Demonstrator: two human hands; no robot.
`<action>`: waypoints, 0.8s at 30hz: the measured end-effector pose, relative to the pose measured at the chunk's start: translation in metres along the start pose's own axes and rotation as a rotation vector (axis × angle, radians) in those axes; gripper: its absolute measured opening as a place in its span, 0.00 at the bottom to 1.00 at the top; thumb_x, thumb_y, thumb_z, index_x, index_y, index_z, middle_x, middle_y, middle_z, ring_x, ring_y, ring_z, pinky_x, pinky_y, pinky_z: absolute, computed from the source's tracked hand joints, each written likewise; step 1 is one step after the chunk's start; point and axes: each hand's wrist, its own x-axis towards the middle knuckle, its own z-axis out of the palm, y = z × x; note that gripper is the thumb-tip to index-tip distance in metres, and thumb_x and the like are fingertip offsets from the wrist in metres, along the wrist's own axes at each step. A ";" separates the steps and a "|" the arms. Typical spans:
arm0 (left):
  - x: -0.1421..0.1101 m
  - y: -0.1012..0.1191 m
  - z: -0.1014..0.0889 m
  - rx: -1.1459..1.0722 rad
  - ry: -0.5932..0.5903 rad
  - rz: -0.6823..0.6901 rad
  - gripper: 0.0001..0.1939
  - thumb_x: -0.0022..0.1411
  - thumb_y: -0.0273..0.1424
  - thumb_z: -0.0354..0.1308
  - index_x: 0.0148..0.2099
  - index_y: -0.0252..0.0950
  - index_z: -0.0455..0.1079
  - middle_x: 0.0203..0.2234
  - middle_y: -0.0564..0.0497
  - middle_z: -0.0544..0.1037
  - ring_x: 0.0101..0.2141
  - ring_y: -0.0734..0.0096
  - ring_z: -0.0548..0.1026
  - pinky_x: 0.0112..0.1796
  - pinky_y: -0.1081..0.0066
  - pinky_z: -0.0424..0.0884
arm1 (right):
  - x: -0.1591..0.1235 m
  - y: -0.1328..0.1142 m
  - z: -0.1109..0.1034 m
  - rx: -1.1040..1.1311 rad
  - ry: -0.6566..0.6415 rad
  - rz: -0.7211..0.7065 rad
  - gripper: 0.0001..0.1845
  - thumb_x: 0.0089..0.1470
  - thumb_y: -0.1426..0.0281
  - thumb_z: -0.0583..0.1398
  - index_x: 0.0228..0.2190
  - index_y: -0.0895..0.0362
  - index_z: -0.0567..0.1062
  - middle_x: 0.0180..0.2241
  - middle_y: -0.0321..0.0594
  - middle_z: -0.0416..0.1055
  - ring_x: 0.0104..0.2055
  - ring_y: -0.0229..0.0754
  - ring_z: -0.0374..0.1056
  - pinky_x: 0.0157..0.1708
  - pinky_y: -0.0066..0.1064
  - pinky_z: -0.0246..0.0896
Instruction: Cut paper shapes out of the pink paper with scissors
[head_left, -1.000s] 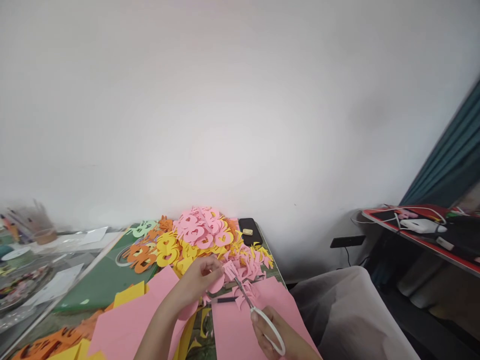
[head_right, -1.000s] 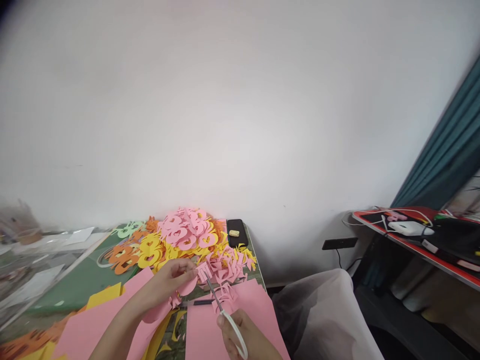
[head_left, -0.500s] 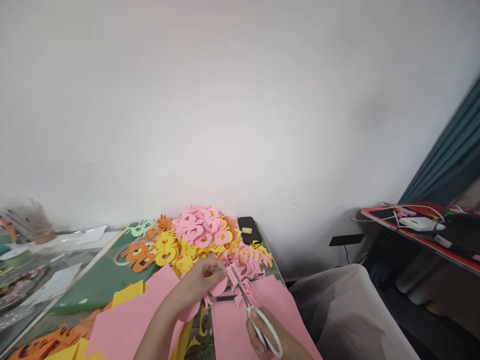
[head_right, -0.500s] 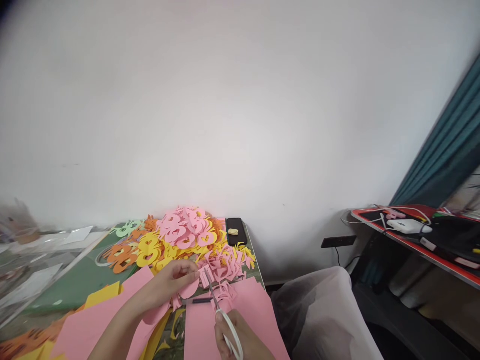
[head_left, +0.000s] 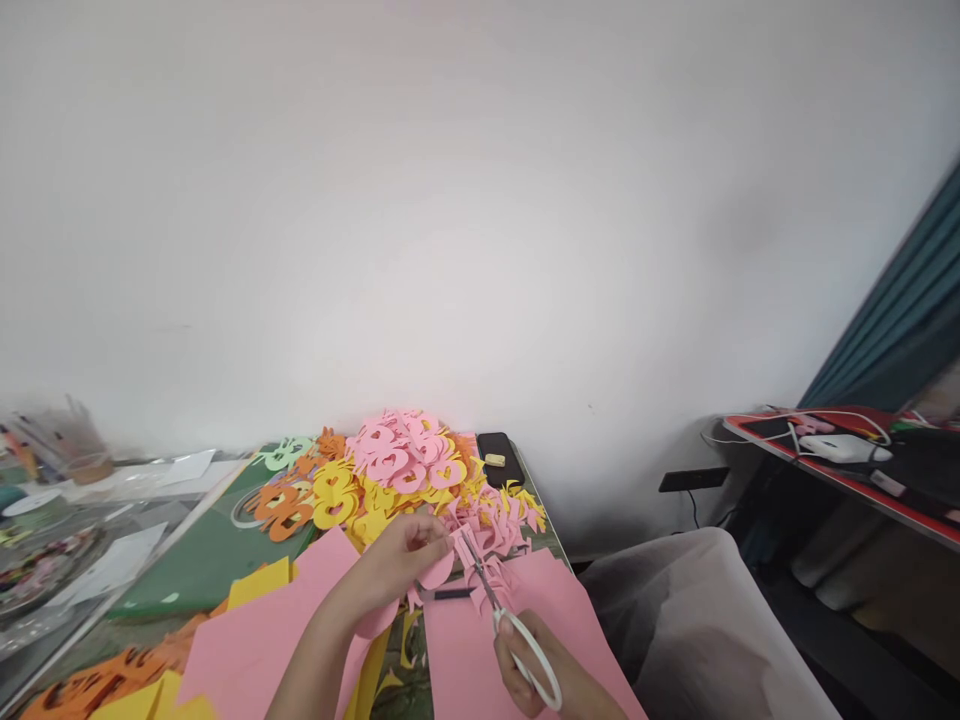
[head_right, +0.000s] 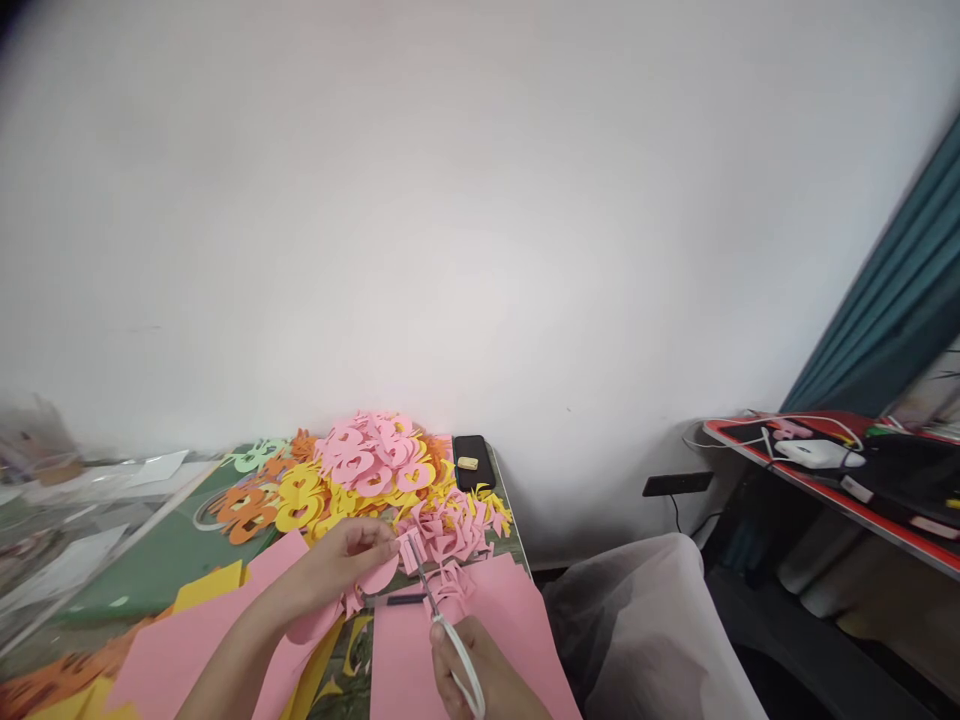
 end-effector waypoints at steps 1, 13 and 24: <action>0.001 0.000 0.001 0.016 0.025 -0.011 0.18 0.49 0.46 0.52 0.22 0.36 0.60 0.16 0.59 0.56 0.19 0.78 0.57 0.17 0.77 0.60 | 0.001 -0.001 0.001 0.010 0.005 -0.001 0.25 0.51 0.49 0.45 0.19 0.58 0.59 0.15 0.29 0.53 0.17 0.30 0.47 0.22 0.25 0.47; 0.010 0.024 0.050 0.094 0.973 0.198 0.33 0.41 0.40 0.61 0.50 0.40 0.54 0.49 0.44 0.59 0.47 0.60 0.62 0.47 0.60 0.58 | 0.040 0.030 -0.014 0.143 0.450 -0.135 0.35 0.38 0.38 0.42 0.06 0.55 0.54 0.05 0.29 0.44 0.08 0.28 0.40 0.11 0.25 0.30; 0.022 0.010 0.081 -0.618 0.561 0.040 0.14 0.40 0.39 0.63 0.24 0.33 0.69 0.19 0.50 0.75 0.30 0.64 0.74 0.35 0.68 0.68 | 0.025 0.010 0.009 0.097 0.268 -0.228 0.30 0.38 0.42 0.51 0.11 0.57 0.56 0.09 0.28 0.48 0.11 0.27 0.41 0.11 0.23 0.34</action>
